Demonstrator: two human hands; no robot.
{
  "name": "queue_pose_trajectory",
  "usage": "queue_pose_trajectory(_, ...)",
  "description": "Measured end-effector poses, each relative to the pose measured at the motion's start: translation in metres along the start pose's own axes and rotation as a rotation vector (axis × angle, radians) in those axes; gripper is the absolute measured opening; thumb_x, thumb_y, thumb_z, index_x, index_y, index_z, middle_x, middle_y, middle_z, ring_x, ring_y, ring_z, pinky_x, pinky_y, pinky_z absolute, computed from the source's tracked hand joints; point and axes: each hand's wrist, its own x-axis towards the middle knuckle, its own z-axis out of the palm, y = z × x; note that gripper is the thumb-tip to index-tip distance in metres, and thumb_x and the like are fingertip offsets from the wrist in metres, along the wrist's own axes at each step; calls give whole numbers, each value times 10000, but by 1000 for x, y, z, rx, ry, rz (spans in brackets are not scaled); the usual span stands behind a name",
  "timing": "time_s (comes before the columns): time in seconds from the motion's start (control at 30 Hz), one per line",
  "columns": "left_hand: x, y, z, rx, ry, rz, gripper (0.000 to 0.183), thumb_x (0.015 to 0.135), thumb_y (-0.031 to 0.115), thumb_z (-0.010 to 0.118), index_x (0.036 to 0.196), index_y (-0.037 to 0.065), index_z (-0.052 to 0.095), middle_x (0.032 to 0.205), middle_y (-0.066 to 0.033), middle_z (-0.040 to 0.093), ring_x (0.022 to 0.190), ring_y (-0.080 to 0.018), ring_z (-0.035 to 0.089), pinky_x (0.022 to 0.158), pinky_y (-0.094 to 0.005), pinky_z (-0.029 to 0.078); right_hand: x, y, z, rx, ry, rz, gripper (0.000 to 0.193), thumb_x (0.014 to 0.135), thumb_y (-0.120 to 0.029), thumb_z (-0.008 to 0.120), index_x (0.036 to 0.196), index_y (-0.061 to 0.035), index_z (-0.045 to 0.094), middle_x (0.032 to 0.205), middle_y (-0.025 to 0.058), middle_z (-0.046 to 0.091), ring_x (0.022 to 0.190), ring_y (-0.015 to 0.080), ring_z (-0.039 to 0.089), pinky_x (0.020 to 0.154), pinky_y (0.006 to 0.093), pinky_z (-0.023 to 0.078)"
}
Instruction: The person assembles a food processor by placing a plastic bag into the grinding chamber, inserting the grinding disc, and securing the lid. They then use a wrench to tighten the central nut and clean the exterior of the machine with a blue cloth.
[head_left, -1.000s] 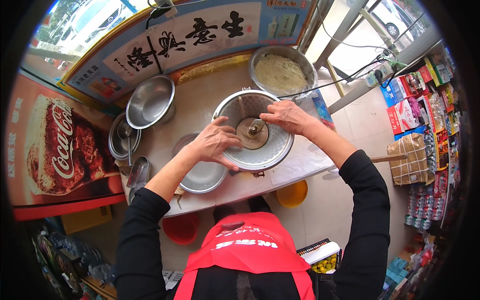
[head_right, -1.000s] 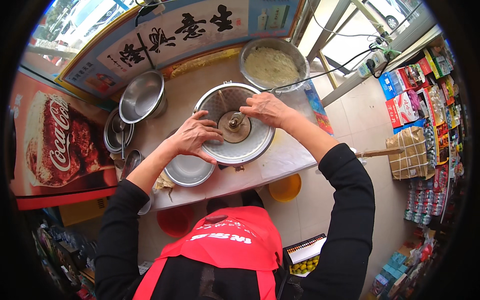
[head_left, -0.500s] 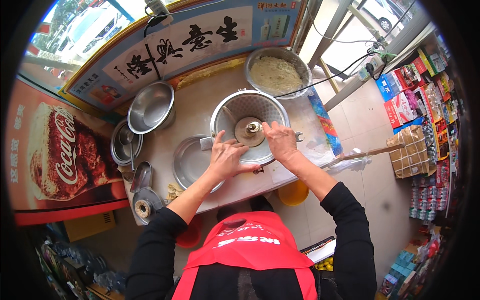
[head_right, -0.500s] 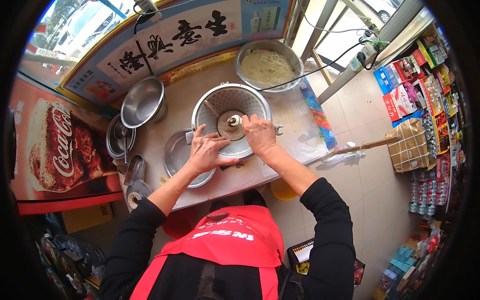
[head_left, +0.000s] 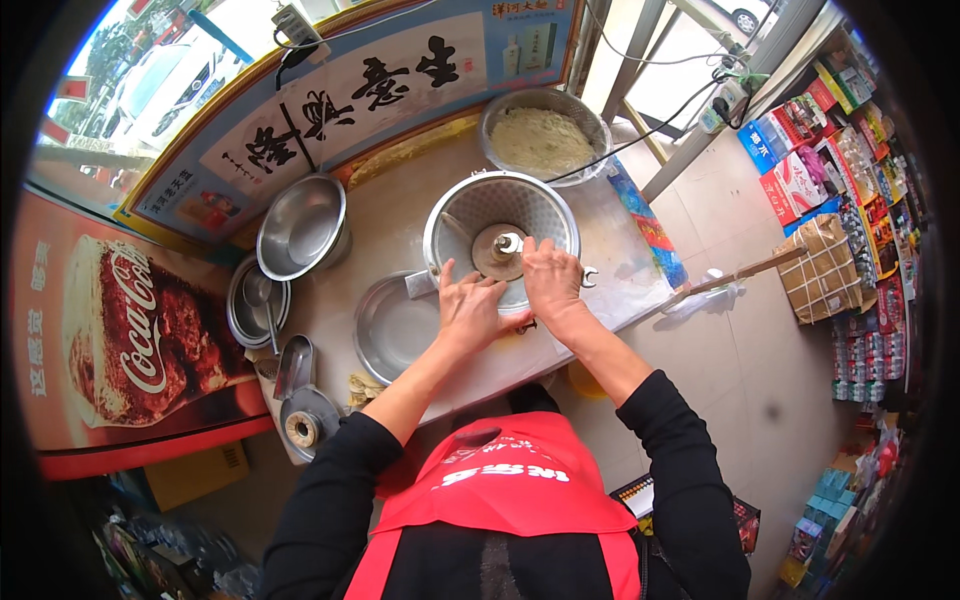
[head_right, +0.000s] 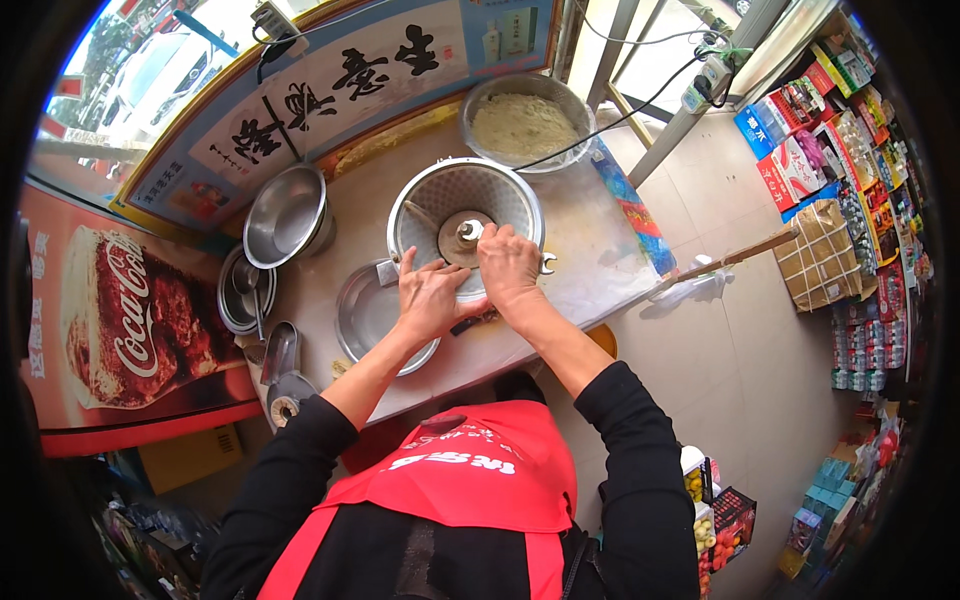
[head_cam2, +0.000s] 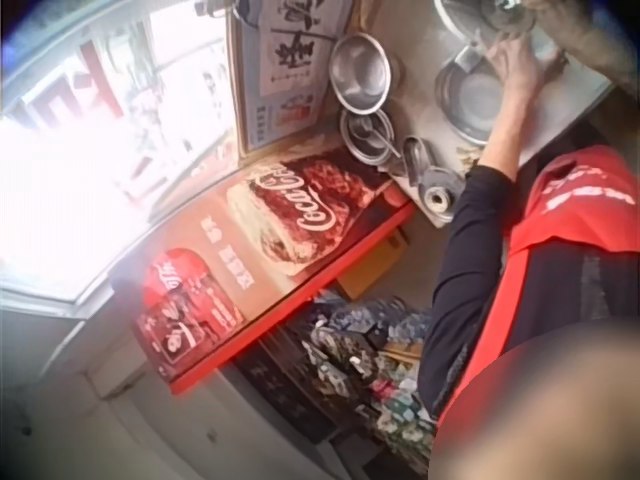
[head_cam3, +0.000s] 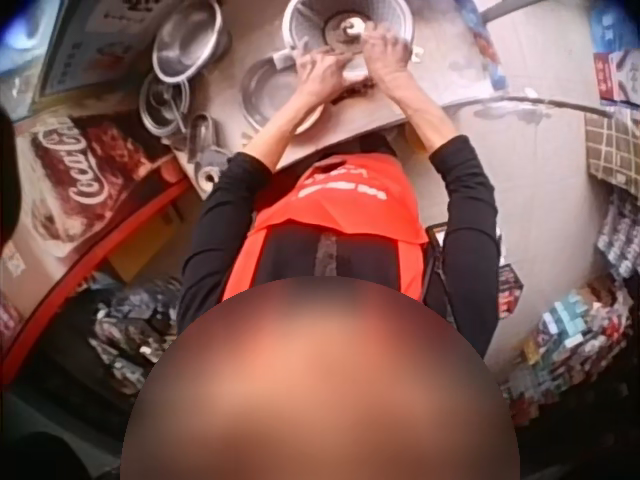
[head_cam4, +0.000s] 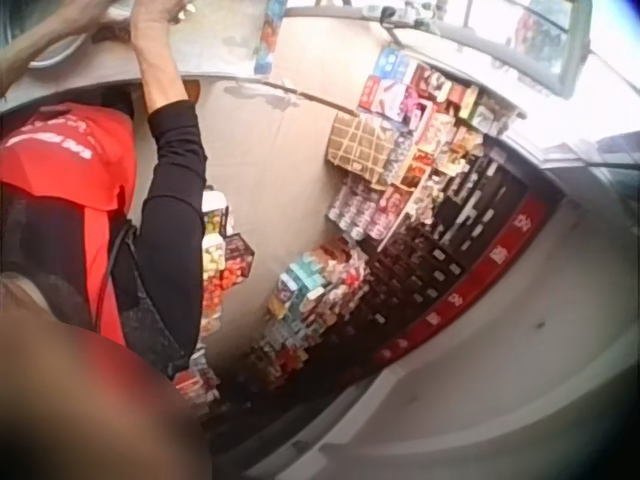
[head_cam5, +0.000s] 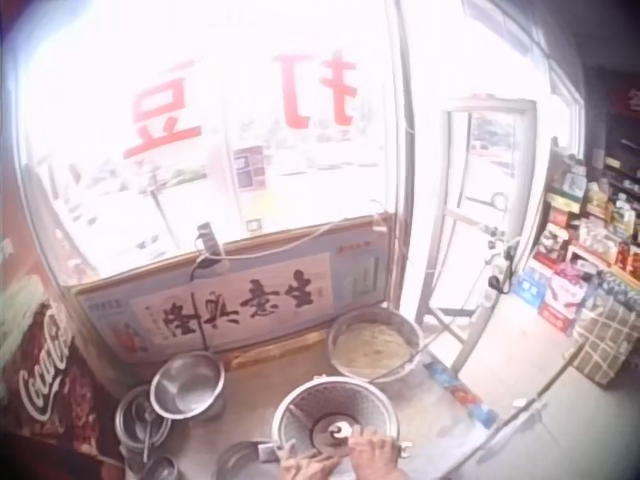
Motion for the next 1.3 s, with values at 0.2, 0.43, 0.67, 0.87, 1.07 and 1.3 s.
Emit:
queue_pose_trajectory(0.2,2,1,-1,-37,61,23,640,743,694,675,973,106,780,967,-30,750,1040,-227,680,1172,-567,188,-1,3,-1,55,-2,4,83,847,-115,631,925,-92,617,835,88,652,744,245,720,613,371,575)
queue_pose_trajectory(0.43,-11,-11,-6,-101,300,119,736,772,579,739,1385,196,605,1512,-112,474,1463,-289,342,1200,-590,65,3,55,-11,498,226,122,185,969,-176,568,1101,-52,604,953,147,670,858,360,685,737,432,541)
queue_pose_trajectory(0.67,-5,-62,2,-491,486,-387,839,933,354,674,1584,60,234,1630,-204,227,1529,-369,145,1217,-515,112,-84,128,137,1612,-71,1001,328,919,-13,432,1216,-12,570,821,62,558,593,111,511,530,289,449)
queue_pose_trajectory(0.87,35,-83,18,-916,432,-574,737,999,265,608,1567,-10,227,1589,-227,312,1451,-305,348,1186,-384,263,-228,66,273,1608,-675,1533,189,914,29,400,974,-58,558,681,63,544,509,181,524,431,369,471)
queue_pose_trajectory(1.07,41,-87,23,-926,462,-569,703,993,215,635,1565,32,269,1510,-230,418,1358,-263,450,1119,-345,356,-239,7,343,1538,-768,1217,274,980,-77,457,1183,-43,639,784,55,625,577,159,566,502,300,457)
queue_pose_trajectory(1.3,50,-96,15,-850,451,-540,711,985,194,664,1562,37,279,1346,-115,570,1133,-140,562,994,-278,441,-113,5,381,1448,1,837,397,931,-95,490,1293,4,617,1221,204,684,1152,310,648,997,371,484)
